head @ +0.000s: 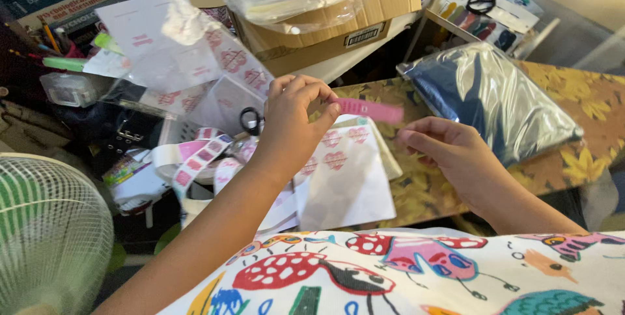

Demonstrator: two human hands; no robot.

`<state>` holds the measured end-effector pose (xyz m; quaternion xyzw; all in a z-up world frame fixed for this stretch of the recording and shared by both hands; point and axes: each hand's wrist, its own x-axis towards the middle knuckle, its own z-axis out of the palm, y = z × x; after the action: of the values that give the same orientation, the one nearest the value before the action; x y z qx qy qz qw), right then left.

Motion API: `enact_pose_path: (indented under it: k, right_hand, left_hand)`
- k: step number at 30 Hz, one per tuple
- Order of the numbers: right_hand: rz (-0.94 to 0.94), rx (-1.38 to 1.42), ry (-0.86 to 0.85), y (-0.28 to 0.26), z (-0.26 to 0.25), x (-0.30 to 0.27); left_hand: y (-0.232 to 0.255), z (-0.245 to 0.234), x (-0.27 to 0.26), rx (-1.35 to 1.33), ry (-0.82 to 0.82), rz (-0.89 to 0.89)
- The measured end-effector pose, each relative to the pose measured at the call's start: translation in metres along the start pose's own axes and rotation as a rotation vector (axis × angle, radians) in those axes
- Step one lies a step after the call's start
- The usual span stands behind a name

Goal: The person packs a pair of jeans into a clear plastic bag, places a printed card inside, and seals the bag with multiple stickers. They then move the packaged jeans to a nearby chair and briefly handle a notebook and other items on the table.

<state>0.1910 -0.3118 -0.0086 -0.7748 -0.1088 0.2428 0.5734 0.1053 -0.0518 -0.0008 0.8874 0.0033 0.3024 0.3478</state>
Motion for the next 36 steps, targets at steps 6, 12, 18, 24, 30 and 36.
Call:
enact_pose_path:
  k: [6, 12, 18, 24, 30, 36]
  right_hand:
    - [-0.109, -0.159, 0.117, 0.039, -0.115, 0.077]
    - [-0.152, -0.862, 0.207, 0.063, -0.212, 0.16]
    - [-0.383, -1.104, 0.111, 0.088, -0.184, 0.164]
    - [-0.677, -1.128, -0.118, 0.082, -0.196, 0.152]
    - [-0.992, -1.123, -0.643, 0.066, -0.225, 0.176]
    - [-1.014, -0.865, -0.894, 0.067, -0.264, 0.176]
  left_hand:
    - [0.039, 0.059, 0.039, 0.076, 0.105, -0.062]
    - [0.079, 0.12, 0.068, 0.159, 0.161, -0.106]
    - [0.113, 0.154, 0.071, 0.2, 0.207, -0.218]
    - [0.138, 0.175, 0.046, 0.237, 0.259, -0.274]
    - [0.159, 0.192, 0.044, 0.266, 0.23, -0.357]
    - [0.164, 0.202, 0.058, 0.078, 0.1, -0.341]
